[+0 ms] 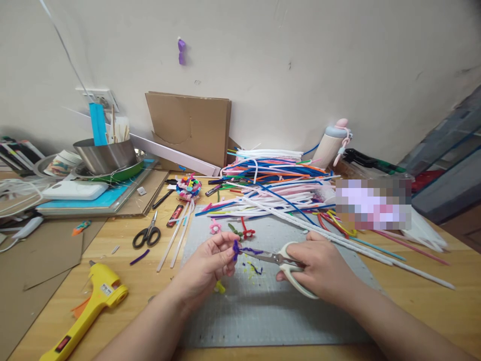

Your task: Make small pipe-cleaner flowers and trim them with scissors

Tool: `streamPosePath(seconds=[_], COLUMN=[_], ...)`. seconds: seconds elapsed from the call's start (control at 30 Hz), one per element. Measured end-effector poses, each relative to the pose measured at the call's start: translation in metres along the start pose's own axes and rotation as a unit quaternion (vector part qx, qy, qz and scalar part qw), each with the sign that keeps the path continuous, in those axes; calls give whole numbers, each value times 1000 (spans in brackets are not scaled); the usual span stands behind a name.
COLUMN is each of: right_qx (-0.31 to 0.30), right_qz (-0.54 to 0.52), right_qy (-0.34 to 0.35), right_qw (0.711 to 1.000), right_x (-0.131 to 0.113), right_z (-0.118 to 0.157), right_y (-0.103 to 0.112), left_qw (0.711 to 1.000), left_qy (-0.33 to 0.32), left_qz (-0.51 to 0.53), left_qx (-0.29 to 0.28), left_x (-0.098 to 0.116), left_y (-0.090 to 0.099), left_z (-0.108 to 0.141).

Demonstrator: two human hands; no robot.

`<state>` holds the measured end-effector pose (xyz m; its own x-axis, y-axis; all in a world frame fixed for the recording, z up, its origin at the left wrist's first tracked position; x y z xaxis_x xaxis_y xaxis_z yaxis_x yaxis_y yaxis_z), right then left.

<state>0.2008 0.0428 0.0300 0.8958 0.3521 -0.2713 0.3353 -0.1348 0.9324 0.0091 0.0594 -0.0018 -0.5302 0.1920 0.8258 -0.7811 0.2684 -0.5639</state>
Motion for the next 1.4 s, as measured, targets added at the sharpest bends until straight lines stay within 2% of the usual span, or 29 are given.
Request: streamPosePath(seconds=[0.17, 0.33, 0.4, 0.5, 0.57, 0.63, 0.8, 0.97, 1.07, 1.27, 1.4], right_qx=[4, 15, 25, 33, 23, -2, -60, -40, -44, -126, -149], right_qz=[4, 19, 31, 47, 53, 49, 11, 3, 8, -4, -11], right_qy=[7, -6, -31, -106, -151, -162, -116, -44, -46, -80, -66], right_qw=[1000, 1000, 999, 993, 987, 986, 991, 998, 998, 989, 987], right_x=[-2, 1, 7, 24, 34, 38, 23, 6, 7, 12, 10], right_z=[1, -2, -4, -7, -9, -10, -9, -5, -5, -4, -2], right_y=[-1, 3, 4, 3, 0, -4, -5, 2, 1, -6, -6], left_qw=[1000, 999, 999, 999, 999, 998, 998, 999, 999, 987, 977], left_qy=[1, -7, -5, -2, -4, -8, -5, -14, -30, -97, -119], left_qz=[1, -40, -43, -33, -33, -40, -39, -30, -33, -123, -170], left_qx=[0, 27, 32, 31, 34, 38, 50, 35, 26, -24, -43], left_x=[1, 3, 2, 3, 5, 7, 10, 11, 14, 23, 26], left_y=[-1, 1, 3, 5, 7, 8, 10, 7, 5, 2, 2], left_z=[0, 1, 1, 0, -1, -1, -1, -2, -2, 0, 1])
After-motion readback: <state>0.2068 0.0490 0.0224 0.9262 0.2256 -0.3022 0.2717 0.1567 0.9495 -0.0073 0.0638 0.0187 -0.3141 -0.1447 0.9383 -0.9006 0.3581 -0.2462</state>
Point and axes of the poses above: each hand's wrist, its own z-axis away from the middle knuckle, its own y-axis out of the back of the hand, x = y × z, the point moved 6 cm from there along -z, towards the middle knuckle, and after that the axes turned 14 degrees about -y, right-handed, at the moved point
